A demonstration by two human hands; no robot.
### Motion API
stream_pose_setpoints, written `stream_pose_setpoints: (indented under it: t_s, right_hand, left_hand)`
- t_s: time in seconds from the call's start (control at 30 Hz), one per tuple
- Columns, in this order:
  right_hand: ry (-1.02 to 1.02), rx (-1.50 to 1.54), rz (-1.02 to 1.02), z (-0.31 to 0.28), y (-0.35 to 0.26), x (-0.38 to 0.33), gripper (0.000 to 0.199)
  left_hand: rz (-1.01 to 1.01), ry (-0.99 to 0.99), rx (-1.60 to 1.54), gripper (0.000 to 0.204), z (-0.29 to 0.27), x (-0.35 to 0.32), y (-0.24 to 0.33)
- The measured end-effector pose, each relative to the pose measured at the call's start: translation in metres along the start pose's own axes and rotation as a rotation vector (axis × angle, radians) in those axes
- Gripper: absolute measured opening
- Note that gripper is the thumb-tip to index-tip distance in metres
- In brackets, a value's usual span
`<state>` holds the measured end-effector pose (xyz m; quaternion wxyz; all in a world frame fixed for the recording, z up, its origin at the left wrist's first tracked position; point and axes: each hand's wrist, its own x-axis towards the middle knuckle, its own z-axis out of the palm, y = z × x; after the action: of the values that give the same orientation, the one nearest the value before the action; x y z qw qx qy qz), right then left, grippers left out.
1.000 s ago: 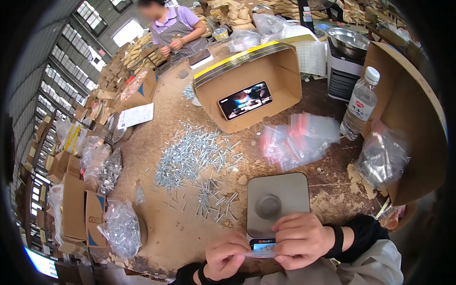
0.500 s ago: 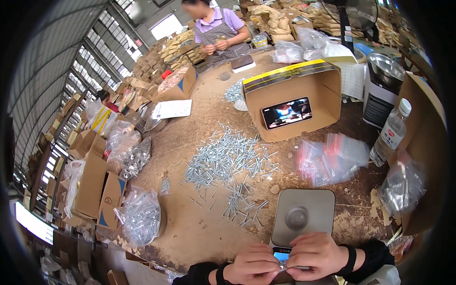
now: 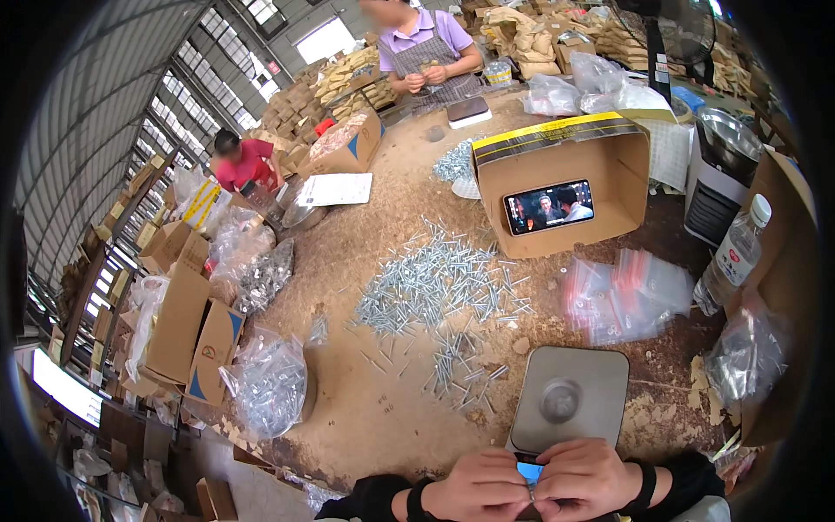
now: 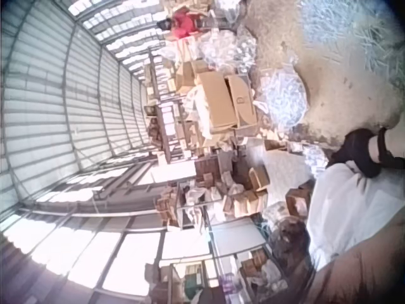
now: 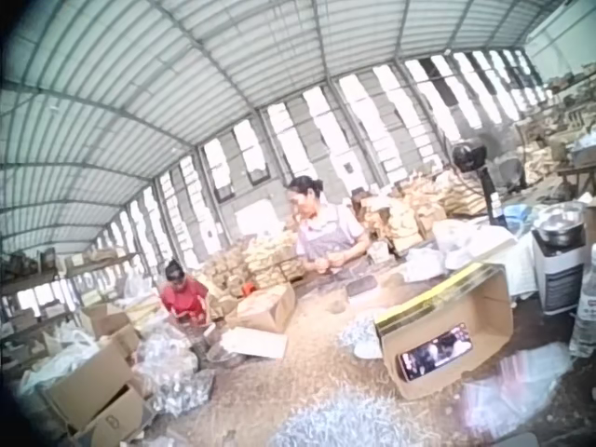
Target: The person repeatedly scoops nails from a table pile onto a digital scale, then transfers them into small plastic bags. They seal each bag and place it aside while continuing the cycle. A smartphone playing a video is visible on the table.
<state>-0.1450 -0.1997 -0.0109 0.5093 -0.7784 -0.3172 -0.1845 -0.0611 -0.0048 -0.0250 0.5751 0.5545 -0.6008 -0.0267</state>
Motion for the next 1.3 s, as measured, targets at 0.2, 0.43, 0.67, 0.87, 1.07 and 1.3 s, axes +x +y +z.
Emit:
stream_pose_setpoints:
  t_s: [0.2,0.43,0.67,0.87,1.07,1.3]
  right_hand:
    - [0.066,0.018,0.039,-0.011,-0.001,0.002,0.012]
    - [0.374,-0.173,0.112,-0.013,0.01,-0.008,0.018]
    - [0.337,-0.39,0.08,-0.01,0.007,-0.01,0.017]
    - [0.284,-0.438,0.013,-0.012,0.006,-0.001,0.018]
    - [0.354,-0.489,0.121,-0.019,0.009,0.002,0.014]
    - [0.213,-0.516,0.262,-0.027,0.015,0.008,0.06]
  left_hand:
    - [-0.13,0.166,-0.132,0.007,-0.021,0.001,0.0]
    - [-0.345,0.628,-0.095,0.006,-0.065,-0.022,0.0]
    - [-0.196,1.124,0.785,0.014,-0.246,-0.064,0.036]
    - [-0.837,0.429,1.347,0.029,-0.326,-0.162,0.029]
    - [-0.562,0.368,1.539,0.042,-0.257,-0.108,0.031]
    - [-0.632,-0.034,1.117,0.047,-0.219,-0.03,-0.059]
